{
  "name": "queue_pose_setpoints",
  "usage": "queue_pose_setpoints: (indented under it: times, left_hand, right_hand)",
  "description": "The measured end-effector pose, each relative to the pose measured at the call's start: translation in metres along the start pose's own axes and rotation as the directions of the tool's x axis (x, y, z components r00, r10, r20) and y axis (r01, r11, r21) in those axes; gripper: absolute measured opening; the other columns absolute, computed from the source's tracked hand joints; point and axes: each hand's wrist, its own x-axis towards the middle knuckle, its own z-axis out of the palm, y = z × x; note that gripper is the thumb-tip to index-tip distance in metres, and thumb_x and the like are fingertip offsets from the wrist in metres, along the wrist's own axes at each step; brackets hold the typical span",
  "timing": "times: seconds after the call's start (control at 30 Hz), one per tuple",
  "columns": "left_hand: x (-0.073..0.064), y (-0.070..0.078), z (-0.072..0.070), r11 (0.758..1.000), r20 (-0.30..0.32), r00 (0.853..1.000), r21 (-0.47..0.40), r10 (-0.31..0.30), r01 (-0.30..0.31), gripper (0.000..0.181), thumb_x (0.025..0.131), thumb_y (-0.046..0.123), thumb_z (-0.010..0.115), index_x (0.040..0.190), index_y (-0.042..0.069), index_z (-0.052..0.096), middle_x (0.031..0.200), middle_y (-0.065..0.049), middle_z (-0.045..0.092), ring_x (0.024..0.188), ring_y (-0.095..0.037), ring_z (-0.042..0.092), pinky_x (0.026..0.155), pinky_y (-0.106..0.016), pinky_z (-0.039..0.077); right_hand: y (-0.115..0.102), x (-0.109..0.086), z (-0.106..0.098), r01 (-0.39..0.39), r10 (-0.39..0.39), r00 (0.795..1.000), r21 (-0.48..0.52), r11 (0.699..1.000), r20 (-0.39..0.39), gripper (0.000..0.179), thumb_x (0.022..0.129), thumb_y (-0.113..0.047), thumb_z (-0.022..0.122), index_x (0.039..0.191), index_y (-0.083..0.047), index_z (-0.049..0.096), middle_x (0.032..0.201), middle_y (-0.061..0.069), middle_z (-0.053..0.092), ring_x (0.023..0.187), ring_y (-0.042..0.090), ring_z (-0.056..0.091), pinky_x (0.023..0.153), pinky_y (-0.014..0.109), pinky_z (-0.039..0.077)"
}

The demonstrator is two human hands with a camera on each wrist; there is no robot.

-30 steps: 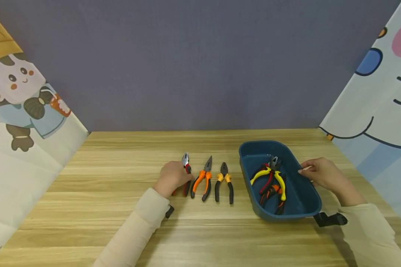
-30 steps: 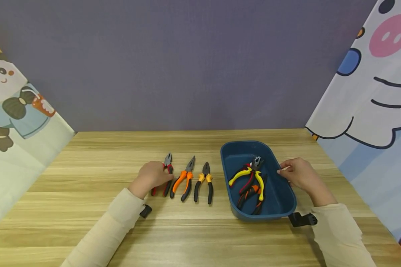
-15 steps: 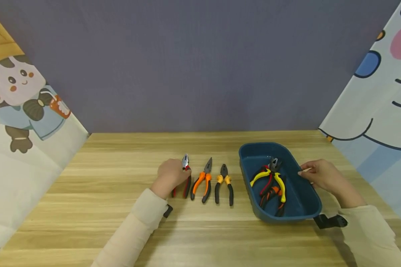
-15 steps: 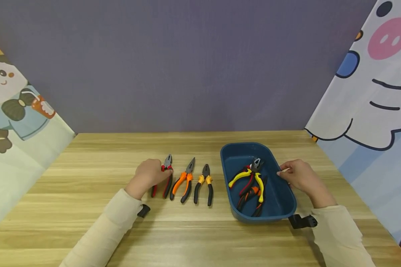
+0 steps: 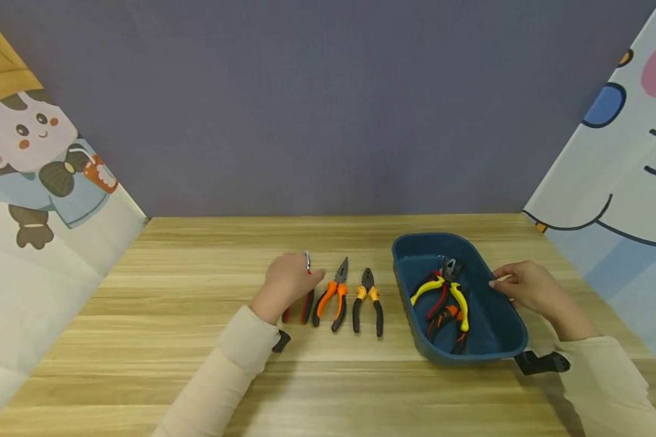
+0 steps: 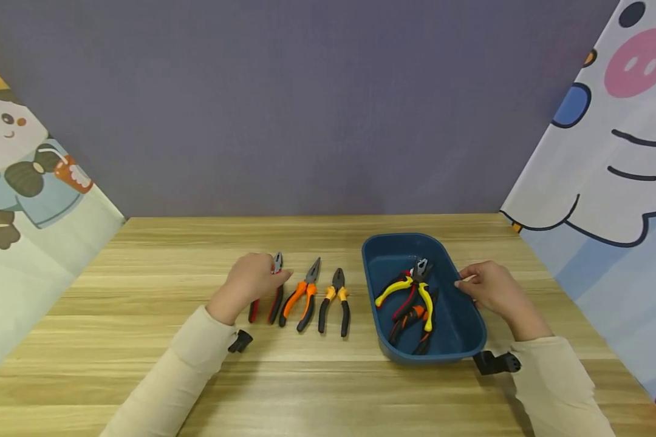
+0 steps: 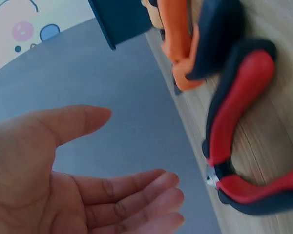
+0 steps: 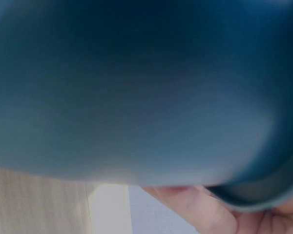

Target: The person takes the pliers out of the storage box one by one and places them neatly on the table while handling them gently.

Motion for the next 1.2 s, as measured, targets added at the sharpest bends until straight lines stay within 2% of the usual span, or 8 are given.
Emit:
queue_pose_setpoints:
  times: [0.1, 0.2, 0.33, 0.5, 0.7, 0.9, 1.1, 1.2]
  left_hand:
    - [-0.003, 0.007, -0.001, 0.998, 0.015, 0.999, -0.047, 0.03, -0.029, 0.038, 0.09, 0.039, 0.06, 0.074, 0.004, 0.061, 0.06, -0.004, 0.048, 0.049, -0.016, 0.043, 0.046, -0.027, 0.036]
    - [-0.005, 0.015, -0.002, 0.996, 0.017, 0.999, -0.071, 0.051, -0.05, 0.038, 0.091, 0.038, 0.059, 0.075, 0.004, 0.061, 0.063, -0.004, 0.049, 0.051, -0.016, 0.043, 0.047, -0.027, 0.036]
    - [-0.007, 0.024, -0.003, 0.993, 0.004, 0.996, -0.078, 0.084, -0.083, 0.037, 0.09, 0.039, 0.06, 0.077, 0.004, 0.061, 0.064, -0.004, 0.051, 0.051, -0.016, 0.044, 0.046, -0.027, 0.036]
    - [-0.007, 0.035, -0.003, 0.988, 0.01, 0.991, -0.075, 0.133, -0.132, 0.039, 0.092, 0.041, 0.058, 0.07, 0.008, 0.058, 0.052, 0.0, 0.042, 0.041, -0.011, 0.033, 0.041, -0.024, 0.03]
    - [-0.006, 0.049, -0.006, 0.987, 0.015, 0.987, -0.043, 0.159, -0.158, 0.04, 0.091, 0.043, 0.057, 0.082, 0.005, 0.064, 0.049, 0.003, 0.037, 0.039, -0.009, 0.028, 0.041, -0.025, 0.028]
    - [-0.006, 0.064, -0.01, 0.976, 0.041, 0.983, -0.128, 0.182, -0.175, 0.044, 0.092, 0.041, 0.057, 0.061, 0.01, 0.05, 0.05, 0.002, 0.036, 0.038, -0.009, 0.029, 0.039, -0.023, 0.027]
    - [-0.007, 0.08, -0.01, 0.967, 0.031, 0.97, -0.1, 0.239, -0.235, 0.042, 0.092, 0.041, 0.057, 0.062, 0.013, 0.048, 0.051, 0.004, 0.038, 0.042, -0.01, 0.035, 0.042, -0.023, 0.029]
    - [-0.006, 0.088, -0.008, 0.959, 0.023, 0.963, -0.094, 0.27, -0.266, 0.046, 0.092, 0.041, 0.057, 0.057, 0.013, 0.047, 0.048, 0.004, 0.038, 0.042, -0.01, 0.035, 0.044, -0.023, 0.031]
  right_hand:
    - [0.0, 0.0, 0.0, 0.002, -0.002, 1.0, 0.001, 1.0, 0.0, 0.039, 0.093, -0.014, 0.057, 0.114, 0.019, 0.053, 0.095, 0.031, 0.064, 0.066, 0.019, 0.063, 0.057, 0.035, 0.053]
    - [0.0, -0.001, 0.0, 0.006, -0.006, 1.0, 0.0, 1.0, -0.004, 0.038, 0.093, -0.013, 0.057, 0.113, 0.019, 0.053, 0.094, 0.03, 0.064, 0.065, 0.019, 0.063, 0.056, 0.035, 0.053]
    - [0.0, -0.001, 0.001, 0.015, -0.015, 1.0, -0.005, 1.0, -0.006, 0.038, 0.093, -0.013, 0.057, 0.112, 0.019, 0.054, 0.093, 0.03, 0.065, 0.064, 0.018, 0.062, 0.056, 0.035, 0.053]
    - [0.001, -0.001, 0.001, 0.014, -0.014, 1.0, -0.005, 1.0, -0.001, 0.037, 0.093, -0.013, 0.057, 0.113, 0.019, 0.054, 0.094, 0.031, 0.064, 0.065, 0.019, 0.063, 0.057, 0.036, 0.053]
    - [0.0, -0.001, 0.001, 0.006, -0.006, 1.0, -0.008, 1.0, 0.001, 0.038, 0.093, -0.014, 0.056, 0.113, 0.019, 0.053, 0.094, 0.03, 0.064, 0.065, 0.019, 0.063, 0.057, 0.036, 0.053]
    - [0.0, 0.0, 0.0, 0.013, -0.013, 1.0, -0.016, 1.0, -0.006, 0.038, 0.094, -0.013, 0.056, 0.113, 0.019, 0.053, 0.095, 0.031, 0.064, 0.064, 0.019, 0.063, 0.056, 0.036, 0.053]
    - [0.001, 0.0, 0.0, 0.016, -0.016, 1.0, -0.022, 1.0, -0.008, 0.039, 0.094, -0.015, 0.057, 0.113, 0.019, 0.053, 0.096, 0.032, 0.063, 0.064, 0.02, 0.063, 0.056, 0.036, 0.053]
    - [0.001, 0.0, 0.0, 0.021, -0.021, 1.0, -0.023, 1.0, -0.006, 0.039, 0.094, -0.015, 0.057, 0.114, 0.019, 0.053, 0.097, 0.033, 0.063, 0.064, 0.02, 0.064, 0.057, 0.036, 0.053]
